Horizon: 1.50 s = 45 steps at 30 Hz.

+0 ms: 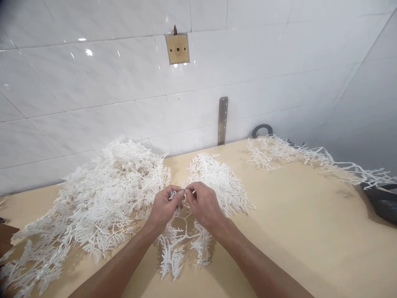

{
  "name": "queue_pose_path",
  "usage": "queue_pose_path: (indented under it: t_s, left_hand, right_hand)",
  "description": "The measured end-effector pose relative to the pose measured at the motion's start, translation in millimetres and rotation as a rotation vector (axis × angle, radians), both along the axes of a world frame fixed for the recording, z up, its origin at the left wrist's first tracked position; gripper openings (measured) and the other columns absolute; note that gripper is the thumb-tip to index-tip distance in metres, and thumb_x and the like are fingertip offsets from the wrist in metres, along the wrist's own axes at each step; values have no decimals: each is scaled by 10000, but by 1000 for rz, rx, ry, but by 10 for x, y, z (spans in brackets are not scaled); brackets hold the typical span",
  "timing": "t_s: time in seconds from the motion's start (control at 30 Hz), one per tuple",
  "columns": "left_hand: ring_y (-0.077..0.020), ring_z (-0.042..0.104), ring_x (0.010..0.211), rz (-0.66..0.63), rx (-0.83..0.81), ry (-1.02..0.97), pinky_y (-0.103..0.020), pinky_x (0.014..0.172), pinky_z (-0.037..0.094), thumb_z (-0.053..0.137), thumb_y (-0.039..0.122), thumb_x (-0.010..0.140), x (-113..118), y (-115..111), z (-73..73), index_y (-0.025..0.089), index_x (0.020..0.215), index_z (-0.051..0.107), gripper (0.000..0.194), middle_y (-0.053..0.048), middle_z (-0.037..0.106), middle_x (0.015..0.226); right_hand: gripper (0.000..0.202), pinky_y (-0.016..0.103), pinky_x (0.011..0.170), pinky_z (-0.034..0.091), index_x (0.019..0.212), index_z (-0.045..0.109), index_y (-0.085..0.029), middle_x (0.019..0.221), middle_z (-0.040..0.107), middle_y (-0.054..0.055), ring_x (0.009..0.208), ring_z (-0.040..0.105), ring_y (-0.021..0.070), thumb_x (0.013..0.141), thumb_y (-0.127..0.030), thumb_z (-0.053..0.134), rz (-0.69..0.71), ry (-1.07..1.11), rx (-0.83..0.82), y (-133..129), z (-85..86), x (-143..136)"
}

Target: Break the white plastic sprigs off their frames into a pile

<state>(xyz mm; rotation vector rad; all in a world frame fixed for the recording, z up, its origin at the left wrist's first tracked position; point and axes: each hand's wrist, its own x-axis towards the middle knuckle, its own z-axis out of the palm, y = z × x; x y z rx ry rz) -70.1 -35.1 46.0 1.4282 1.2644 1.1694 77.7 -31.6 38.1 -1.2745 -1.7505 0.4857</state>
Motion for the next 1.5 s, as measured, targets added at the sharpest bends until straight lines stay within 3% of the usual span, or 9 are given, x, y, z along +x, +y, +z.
queue_pose_path:
  t_s: [0.23, 0.37, 0.57, 0.77, 1.0, 1.1, 1.2, 1.3, 1.5]
  left_hand:
    - [-99, 421, 428, 8, -37, 152, -211, 440, 318, 613, 411, 804, -32, 37, -15, 189, 799, 638, 224, 53, 483, 494]
    - [-102, 396, 438, 25, 9, 276, -220, 452, 291, 590, 378, 802, -44, 58, -36, 192, 740, 643, 203, 47, 488, 489]
    - [-96, 363, 436, -22, 1, 146, -222, 455, 268, 585, 370, 811, -46, 51, -35, 200, 749, 619, 184, 54, 464, 505]
    - [-89, 330, 435, -9, 104, 206, -235, 465, 231, 600, 337, 809, -49, 40, -61, 201, 730, 618, 158, 55, 446, 517]
    - [-143, 479, 610, -19, 295, 296, -247, 556, 324, 577, 255, 821, -19, -45, -92, 202, 772, 656, 107, -28, 613, 719]
    - [-149, 486, 638, 11, 354, 230, -251, 577, 343, 606, 279, 812, 1, -89, -51, 206, 796, 663, 94, -33, 607, 734]
    - [-109, 382, 507, -27, 239, 158, -243, 501, 289, 618, 360, 823, 8, -81, -12, 205, 804, 649, 160, 19, 510, 593]
    - [-79, 287, 429, -92, 21, 11, -228, 445, 232, 638, 447, 809, -8, -26, -11, 196, 811, 620, 251, 67, 404, 494]
    - [-55, 331, 433, -112, -206, -297, -201, 446, 235, 770, 460, 679, -38, 63, -67, 178, 811, 602, 354, 74, 458, 521]
  right_hand:
    - [141, 279, 596, 416, 808, 601, -204, 747, 646, 17, 652, 570, 161, 902, -225, 498, 5, -120, -41, 15, -45, 4]
    - [137, 286, 625, 409, 795, 584, -200, 764, 642, 26, 667, 572, 163, 892, -188, 489, 8, -176, 36, 30, -86, -6]
    - [131, 281, 640, 431, 807, 599, -203, 759, 659, 19, 679, 594, 160, 894, -202, 501, 35, -162, 18, 26, -47, 15]
    - [183, 297, 670, 451, 836, 645, -203, 810, 703, 39, 704, 623, 169, 922, -234, 487, 51, -199, -18, 20, -22, 39]
    - [135, 254, 547, 413, 714, 567, -207, 680, 637, 9, 593, 554, 137, 840, -183, 524, 6, -178, -54, -19, 30, 8]
    - [97, 245, 492, 425, 748, 558, -208, 664, 638, 13, 549, 575, 138, 834, -214, 513, -31, -30, -181, 9, 39, 23]
    - [100, 243, 461, 458, 822, 580, -205, 655, 651, 6, 496, 597, 137, 839, -284, 521, -56, 135, -314, 63, 15, 80]
    - [109, 237, 469, 478, 835, 600, -200, 700, 662, 19, 539, 616, 141, 816, -301, 563, -117, 154, -249, 118, -15, 155]
    - [209, 249, 490, 503, 985, 657, -205, 810, 684, 39, 582, 632, 149, 816, -303, 582, -76, 149, -257, 123, 50, 221]
